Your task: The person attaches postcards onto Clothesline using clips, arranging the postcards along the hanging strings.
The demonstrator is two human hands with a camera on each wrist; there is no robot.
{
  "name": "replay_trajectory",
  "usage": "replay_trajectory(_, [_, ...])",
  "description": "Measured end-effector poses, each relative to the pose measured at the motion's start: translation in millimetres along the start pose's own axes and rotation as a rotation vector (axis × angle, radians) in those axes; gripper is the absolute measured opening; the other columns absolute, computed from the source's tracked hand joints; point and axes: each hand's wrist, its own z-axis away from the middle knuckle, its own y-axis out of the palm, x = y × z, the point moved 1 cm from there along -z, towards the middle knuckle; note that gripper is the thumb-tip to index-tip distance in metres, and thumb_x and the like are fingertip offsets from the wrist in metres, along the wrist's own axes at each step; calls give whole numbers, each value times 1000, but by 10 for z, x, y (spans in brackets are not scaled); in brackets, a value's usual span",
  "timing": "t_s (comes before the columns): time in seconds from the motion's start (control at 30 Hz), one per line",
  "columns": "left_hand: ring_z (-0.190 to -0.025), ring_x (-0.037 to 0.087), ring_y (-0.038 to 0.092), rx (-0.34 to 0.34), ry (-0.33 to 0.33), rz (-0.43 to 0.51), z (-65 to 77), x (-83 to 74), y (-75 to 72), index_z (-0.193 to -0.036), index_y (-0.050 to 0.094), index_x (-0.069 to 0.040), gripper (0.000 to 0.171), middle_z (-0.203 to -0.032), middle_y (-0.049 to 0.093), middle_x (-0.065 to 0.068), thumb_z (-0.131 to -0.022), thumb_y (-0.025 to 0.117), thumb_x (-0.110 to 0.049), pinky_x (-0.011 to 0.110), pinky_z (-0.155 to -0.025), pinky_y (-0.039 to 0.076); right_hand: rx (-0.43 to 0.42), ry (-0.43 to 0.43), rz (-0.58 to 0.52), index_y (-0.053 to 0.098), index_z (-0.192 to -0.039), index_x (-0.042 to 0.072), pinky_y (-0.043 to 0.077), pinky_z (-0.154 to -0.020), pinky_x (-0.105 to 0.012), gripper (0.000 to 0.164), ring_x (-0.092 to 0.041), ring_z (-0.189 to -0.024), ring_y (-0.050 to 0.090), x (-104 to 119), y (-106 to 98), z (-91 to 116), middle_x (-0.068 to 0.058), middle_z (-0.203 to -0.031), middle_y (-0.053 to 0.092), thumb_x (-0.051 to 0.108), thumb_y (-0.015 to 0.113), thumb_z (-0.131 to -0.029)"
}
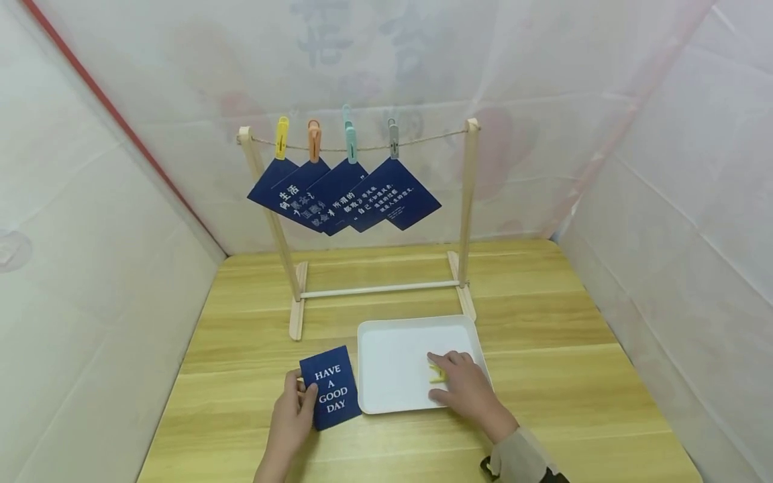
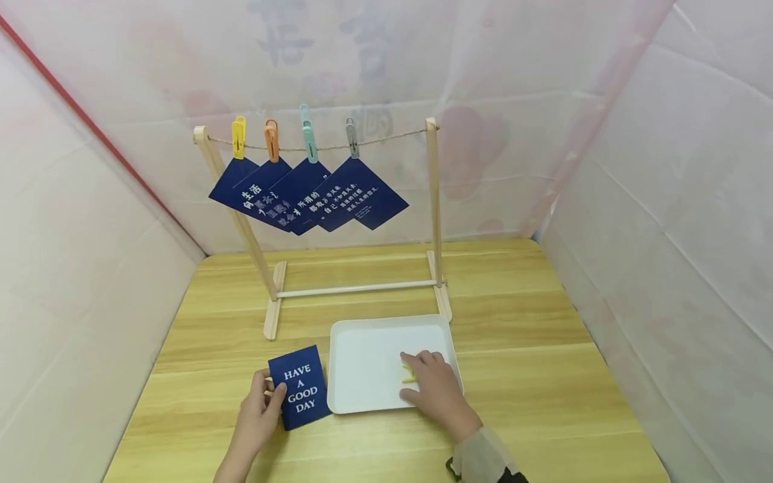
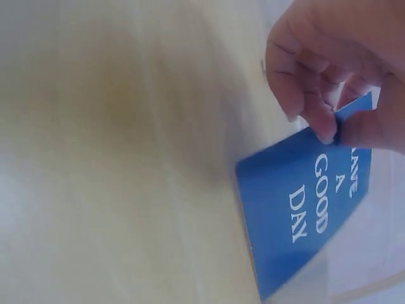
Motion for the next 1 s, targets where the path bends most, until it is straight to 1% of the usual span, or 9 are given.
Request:
replay_trajectory(0.1, [-64, 8, 53, -43, 23, 93, -4, -60, -33, -121, 51, -7, 21, -91, 59, 8, -102, 56, -10, 22, -50, 46, 14, -5, 44, 58, -139, 19, 45, -69, -29, 72, -18, -94, 51, 16, -16, -28, 2, -109, 61, 41, 85, -76])
replay_trajectory(0.2, [-63, 9, 54, -81, 16, 167, -25, -134, -79, -117, 53, -7, 17, -94, 64, 9, -100, 58, -9, 22, -49, 47, 22, 2, 59, 62, -135, 19, 44, -66, -27, 69, -14, -89, 49, 20, -30, -59, 4, -106, 60, 42, 86, -74])
replay_trajectory(0.33, [-73, 12, 58, -121, 14, 209, -60, -244, -143, -118, 53, -6, 18, -100, 69, 12, -100, 57, -8, 22, -58, 50, 23, -2, 39, 67, -126, 17, 44, -65, -28, 60, -14, -87, 48, 28, -49, -78, 4, -103, 59, 38, 87, -74])
replay_trajectory(0.4, [-79, 12, 61, -128, 21, 247, -84, -297, -163, -122, 52, -4, 22, -104, 69, 14, -101, 56, -7, 23, -64, 54, 20, -7, 35, 69, -121, 17, 46, -65, -29, 53, -14, -87, 48, 27, -51, -80, 5, -102, 59, 36, 87, -75])
replay_trajectory(0.53, [-82, 13, 64, -92, 29, 378, -145, -403, -157, -132, 44, 0, 30, -113, 66, 20, -103, 50, -5, 27, -70, 58, 17, -9, 58, 71, -114, 19, 48, -66, -28, 45, -12, -86, 48, -1, -37, -76, 8, -100, 59, 35, 87, -75])
replay_trajectory(0.63, [-82, 13, 65, -53, 47, 454, -202, -481, -126, -135, 39, 2, 33, -118, 63, 24, -103, 47, -1, 28, -71, 59, 13, -23, 74, 72, -110, 20, 48, -64, -27, 45, -10, -84, 48, -25, -35, -73, 9, -97, 59, 39, 87, -73])
replay_trajectory(0.77, [-81, 14, 65, -19, 100, 485, -285, -578, -90, -136, 38, 3, 35, -119, 61, 25, -103, 48, -1, 29, -73, 60, -5, -77, 102, 72, -107, 20, 47, -62, -26, 46, -10, -80, 49, -34, -56, -77, 9, -95, 60, 43, 88, -71])
replay_trajectory(0.87, [-83, 16, 66, 9, 135, 492, -344, -657, -70, -136, 39, 2, 35, -119, 61, 25, -103, 49, -3, 31, -75, 61, -15, -105, 134, 73, -106, 20, 49, -62, -25, 44, -10, -80, 53, -39, -77, -87, 9, -95, 63, 43, 87, -72])
replay_trajectory(1.0, [-86, 24, 68, 35, 160, 500, -405, -766, -59, -137, 41, -2, 35, -118, 62, 22, -103, 50, -5, 30, -75, 61, -5, -76, 155, 72, -108, 20, 55, -67, -28, 42, -12, -86, 62, -65, -112, -115, 9, -98, 67, 43, 85, -75])
